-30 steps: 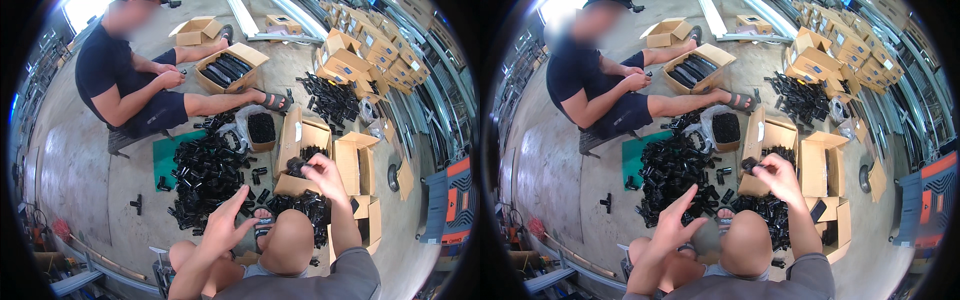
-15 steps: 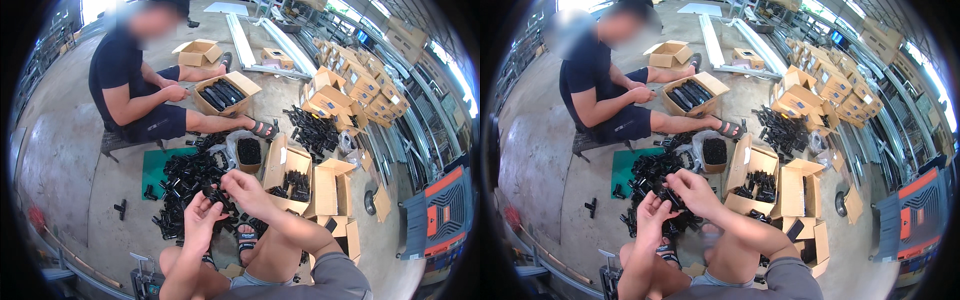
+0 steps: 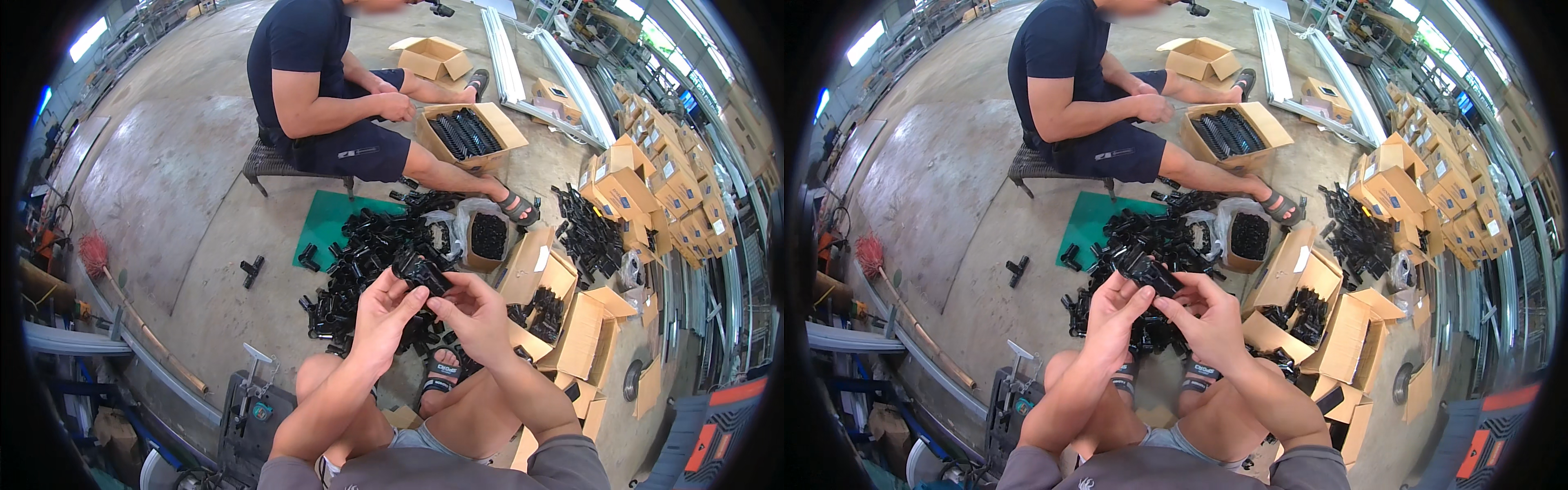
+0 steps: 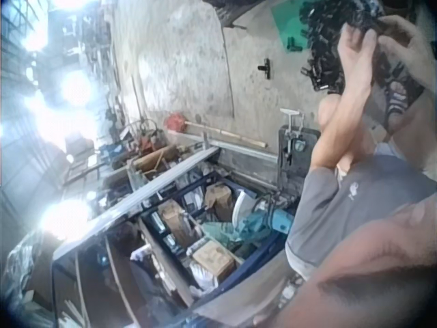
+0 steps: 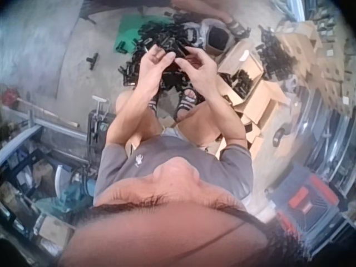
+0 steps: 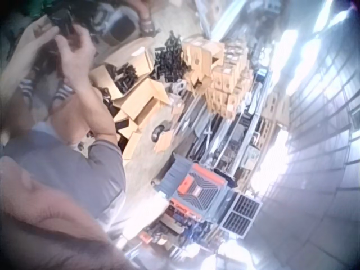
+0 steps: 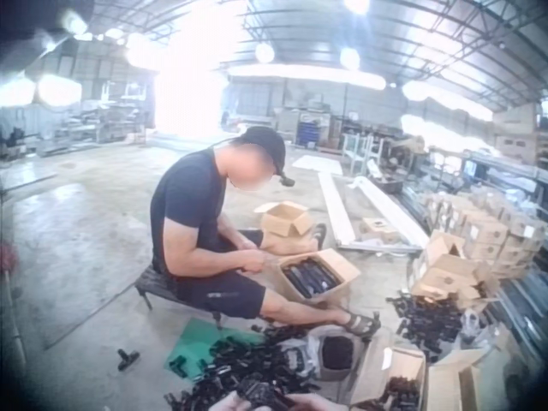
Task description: The person sorts black plastic connectors by hand, picking them from a pile on the floor and placing them into various cardboard boxes.
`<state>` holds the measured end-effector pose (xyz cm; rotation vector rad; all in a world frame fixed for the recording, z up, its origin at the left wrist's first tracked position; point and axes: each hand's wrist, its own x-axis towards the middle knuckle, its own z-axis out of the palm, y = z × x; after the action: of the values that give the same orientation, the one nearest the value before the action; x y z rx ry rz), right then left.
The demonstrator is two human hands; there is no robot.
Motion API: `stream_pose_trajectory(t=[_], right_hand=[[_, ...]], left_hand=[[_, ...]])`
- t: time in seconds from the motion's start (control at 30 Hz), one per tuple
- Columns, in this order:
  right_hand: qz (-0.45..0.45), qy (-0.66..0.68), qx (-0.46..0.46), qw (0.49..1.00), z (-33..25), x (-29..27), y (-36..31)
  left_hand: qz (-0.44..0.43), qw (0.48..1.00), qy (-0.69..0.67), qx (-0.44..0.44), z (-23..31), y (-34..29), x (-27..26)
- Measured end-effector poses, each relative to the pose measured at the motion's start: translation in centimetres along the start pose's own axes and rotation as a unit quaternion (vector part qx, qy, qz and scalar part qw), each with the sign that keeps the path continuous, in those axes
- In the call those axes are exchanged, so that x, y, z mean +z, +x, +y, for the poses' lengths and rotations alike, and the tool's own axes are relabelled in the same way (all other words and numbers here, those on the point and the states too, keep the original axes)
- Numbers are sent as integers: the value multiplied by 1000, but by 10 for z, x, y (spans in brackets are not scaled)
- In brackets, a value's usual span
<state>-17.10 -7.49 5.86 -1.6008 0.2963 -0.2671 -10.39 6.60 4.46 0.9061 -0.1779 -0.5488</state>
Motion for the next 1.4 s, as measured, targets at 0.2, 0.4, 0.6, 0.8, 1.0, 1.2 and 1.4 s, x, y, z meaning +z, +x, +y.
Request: stream_pose_trajectory(t=[0.2,0.4,0.6,0.8,1.0,1.2,1.4], right_hand=[[71,-80,-129,986,12,-7,-1],[18,-79,-170,982,4,-8,-13],[15,-32,-141,989,12,-13,-10],[-28,91,-69,993,5,-26,-4],[-142,47,-100,984,13,-51,4],[-81,121,-91,985,7,-47,-5],[-38,71,-107,991,4,-43,-7]], left_hand=[[2,998,-40,-48,-11,2,-2],[22,998,-45,-32,-7,6,4],[-13,997,-20,-78,-6,0,2],[-74,991,86,-65,2,-4,8],[-112,979,168,-33,-10,-6,0],[-120,961,240,60,-3,-8,6],[-95,945,294,107,-2,-11,14]])
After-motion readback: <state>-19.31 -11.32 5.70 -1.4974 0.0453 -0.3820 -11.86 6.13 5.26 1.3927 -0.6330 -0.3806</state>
